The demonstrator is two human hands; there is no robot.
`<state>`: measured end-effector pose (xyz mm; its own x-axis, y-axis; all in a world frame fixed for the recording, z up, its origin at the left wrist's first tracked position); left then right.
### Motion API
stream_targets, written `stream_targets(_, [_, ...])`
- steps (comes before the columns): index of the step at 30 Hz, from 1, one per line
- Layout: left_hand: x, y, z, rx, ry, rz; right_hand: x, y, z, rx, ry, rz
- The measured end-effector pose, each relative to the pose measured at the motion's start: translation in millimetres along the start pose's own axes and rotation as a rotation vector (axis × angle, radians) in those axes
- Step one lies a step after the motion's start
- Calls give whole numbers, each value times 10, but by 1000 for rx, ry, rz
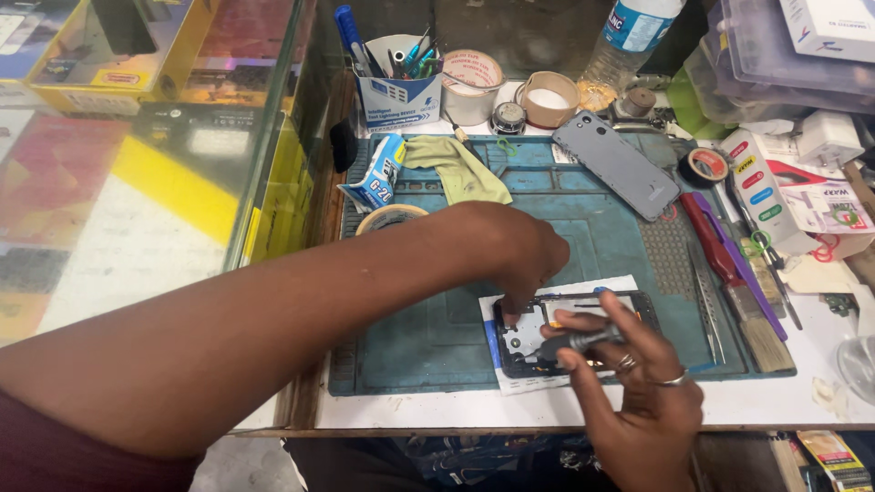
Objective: The person disassembles a smartphone at a repair bench by removing screws with a screwdriver and prying the internal components apart.
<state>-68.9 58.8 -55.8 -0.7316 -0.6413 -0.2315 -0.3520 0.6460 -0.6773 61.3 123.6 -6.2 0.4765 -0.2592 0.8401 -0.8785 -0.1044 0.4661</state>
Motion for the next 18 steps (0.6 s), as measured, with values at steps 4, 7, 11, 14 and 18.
stream_targets(4, [-19,-6,12,40,-42,31,-78,27,-97,-30,50,46])
stream_targets(7, [-112,16,94,121,-124,104,-87,86,-188,-103,27,19])
stream_targets(11, [-182,34,-7,-17,-133,189,-128,128,-360,-211,30,10])
stream_targets(14, [-147,8,-152,-153,-93,210,-152,106,-470,-271,49,16])
stream_targets(18, [-130,7,-173,-131,-166,193,-186,112,-490,-266,52,21])
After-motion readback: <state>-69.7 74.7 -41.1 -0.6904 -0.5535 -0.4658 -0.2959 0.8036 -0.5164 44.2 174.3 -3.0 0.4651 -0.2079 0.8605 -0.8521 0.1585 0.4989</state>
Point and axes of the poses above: each hand's wrist, its own y-axis towards the middle knuckle, its own z-axis out of the palm, x = y × z, the point moved 10 cm from there along y, towards the middle knuckle, and after that the axes turned 9 degrees about x, right-handed, at the moved point
